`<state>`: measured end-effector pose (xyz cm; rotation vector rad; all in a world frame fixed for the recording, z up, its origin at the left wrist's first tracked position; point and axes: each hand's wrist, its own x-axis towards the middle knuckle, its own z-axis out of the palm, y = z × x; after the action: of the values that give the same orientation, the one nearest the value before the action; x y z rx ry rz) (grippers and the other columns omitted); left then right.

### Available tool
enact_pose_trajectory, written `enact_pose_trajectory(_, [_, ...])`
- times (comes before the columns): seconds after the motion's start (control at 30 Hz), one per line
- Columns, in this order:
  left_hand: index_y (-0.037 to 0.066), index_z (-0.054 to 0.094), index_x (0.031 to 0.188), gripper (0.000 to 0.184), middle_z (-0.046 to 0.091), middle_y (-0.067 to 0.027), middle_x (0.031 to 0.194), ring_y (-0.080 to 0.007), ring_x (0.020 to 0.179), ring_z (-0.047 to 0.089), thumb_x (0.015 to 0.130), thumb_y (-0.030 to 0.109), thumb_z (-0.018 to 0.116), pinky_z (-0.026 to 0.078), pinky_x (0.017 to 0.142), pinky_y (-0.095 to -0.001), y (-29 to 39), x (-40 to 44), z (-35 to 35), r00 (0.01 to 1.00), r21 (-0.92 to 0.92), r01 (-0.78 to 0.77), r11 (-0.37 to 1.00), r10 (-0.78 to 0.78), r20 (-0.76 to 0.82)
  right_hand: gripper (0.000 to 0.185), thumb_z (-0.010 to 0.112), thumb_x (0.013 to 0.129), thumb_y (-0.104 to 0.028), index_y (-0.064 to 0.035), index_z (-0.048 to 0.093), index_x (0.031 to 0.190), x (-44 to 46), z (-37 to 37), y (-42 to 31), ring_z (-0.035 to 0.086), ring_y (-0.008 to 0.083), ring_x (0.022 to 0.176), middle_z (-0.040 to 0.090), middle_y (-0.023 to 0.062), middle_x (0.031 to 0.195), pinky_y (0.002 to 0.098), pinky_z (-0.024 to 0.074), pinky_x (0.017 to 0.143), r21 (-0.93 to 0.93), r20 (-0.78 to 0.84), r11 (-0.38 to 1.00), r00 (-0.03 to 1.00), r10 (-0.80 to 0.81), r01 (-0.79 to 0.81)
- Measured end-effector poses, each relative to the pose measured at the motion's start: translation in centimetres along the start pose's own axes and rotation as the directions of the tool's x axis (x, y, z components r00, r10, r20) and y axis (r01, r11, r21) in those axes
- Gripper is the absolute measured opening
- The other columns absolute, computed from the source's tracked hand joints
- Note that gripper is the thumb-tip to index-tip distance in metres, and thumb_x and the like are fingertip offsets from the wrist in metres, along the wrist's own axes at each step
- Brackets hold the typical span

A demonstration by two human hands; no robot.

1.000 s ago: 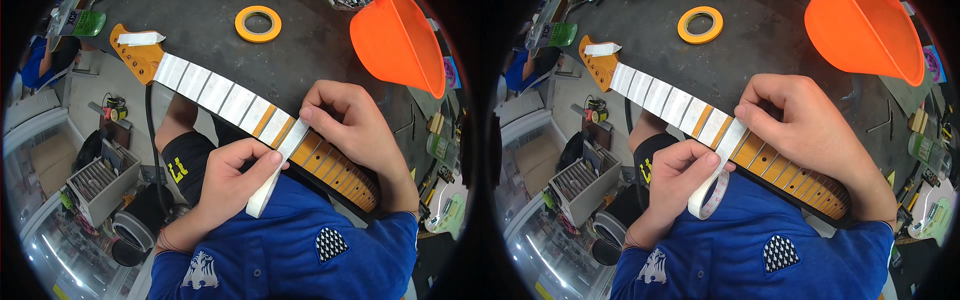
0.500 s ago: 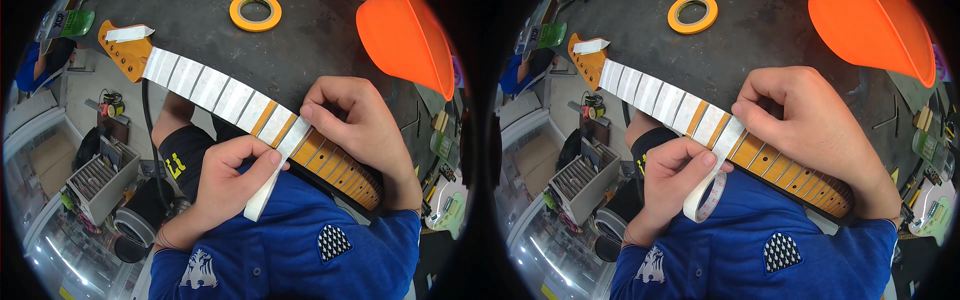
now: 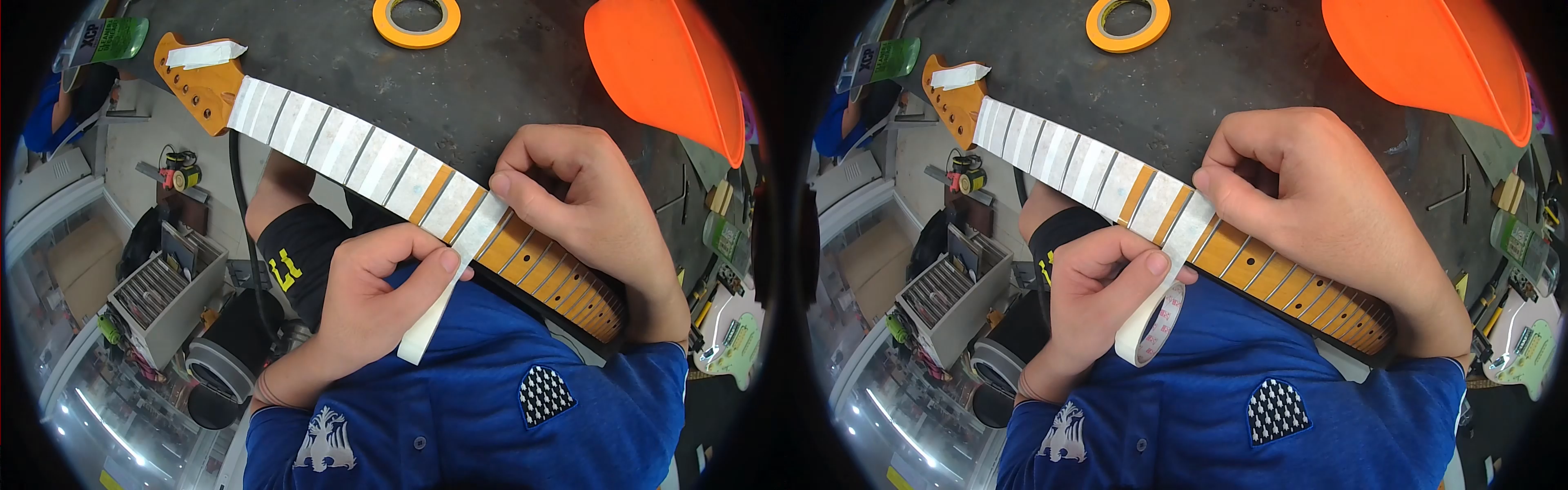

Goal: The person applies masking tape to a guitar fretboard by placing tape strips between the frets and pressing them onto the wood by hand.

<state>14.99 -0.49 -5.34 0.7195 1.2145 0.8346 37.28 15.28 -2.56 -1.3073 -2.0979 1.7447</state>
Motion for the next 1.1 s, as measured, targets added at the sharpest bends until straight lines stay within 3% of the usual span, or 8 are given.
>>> enact_pose_trajectory(1.1, [-0.006, 0.082, 0.108, 0.021, 0.087, -0.0119, 0.101, -0.0079, 0.087, 0.076, 0.117, 0.010, 0.073, 0.062, 0.079, -0.0256, 0.17, 0.03, -0.40, 1.000, 0.064, -0.018, 0.998, 0.019, -0.012, 0.021, 0.077, 0.107, -0.011, 0.0065, 0.073, 0.097, 0.02, 0.37, -0.20, 0.067, 0.0081, 0.080, 0.072, 0.0049, 0.084, 0.0299, 0.0550, 0.073, -0.050, -0.016, 0.999, 1.000, -0.016, 0.015])
